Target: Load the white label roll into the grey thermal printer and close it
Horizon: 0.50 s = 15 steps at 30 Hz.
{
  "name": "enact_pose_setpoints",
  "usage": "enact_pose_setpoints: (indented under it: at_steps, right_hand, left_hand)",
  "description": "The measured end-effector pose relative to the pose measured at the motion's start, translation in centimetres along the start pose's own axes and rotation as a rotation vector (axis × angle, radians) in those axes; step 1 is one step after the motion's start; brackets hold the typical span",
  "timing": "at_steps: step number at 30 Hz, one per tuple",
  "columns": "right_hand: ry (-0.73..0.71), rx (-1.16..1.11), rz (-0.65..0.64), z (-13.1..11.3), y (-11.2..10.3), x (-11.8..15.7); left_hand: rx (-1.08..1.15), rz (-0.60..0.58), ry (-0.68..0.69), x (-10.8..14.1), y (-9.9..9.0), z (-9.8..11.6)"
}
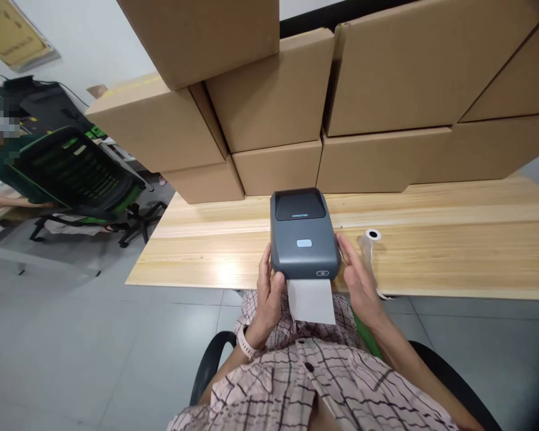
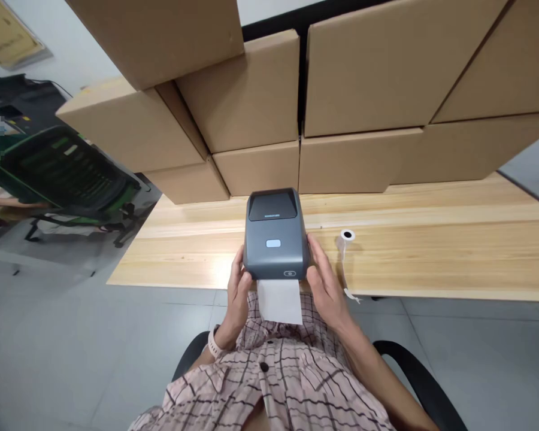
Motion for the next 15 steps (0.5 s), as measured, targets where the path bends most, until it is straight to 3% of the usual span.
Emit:
enact_pose_setpoints:
  at_steps: [4, 9, 13, 15]
  right_hand:
    - [-0.001, 0.086, -0.016, 0.4, 0.0, 0.3]
    - [-0.033, 0.072, -0.106, -2.0, -0.7, -0.7]
    - [-0.166, 0.203, -0.19, -5.3, -0.8, -5.0]
    - [-0.266, 0.265, -0.19, -6.7, -0.4, -8.3]
  left_hand:
    - [-0.078, 0.062, 0.073, -0.2, 0.0, -0.7]
    - [-0.133, 0.116, 0.189, -1.9, -1.2, 0.0]
    - [-0.111, 0.212, 0.35, -6.3, -2.4, 2.7]
    - [-0.059, 0.243, 0.353, -9.1, -2.8, 3.7]
Point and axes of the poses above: each hand's wrist, its own x-axis away from the middle knuckle, its own y-axis out of the palm, z = x × y, the point moved 2 cm from there along -x, towards the middle knuckle, and after that the axes turned 13 degrees about -x, right-handed, at the moved point
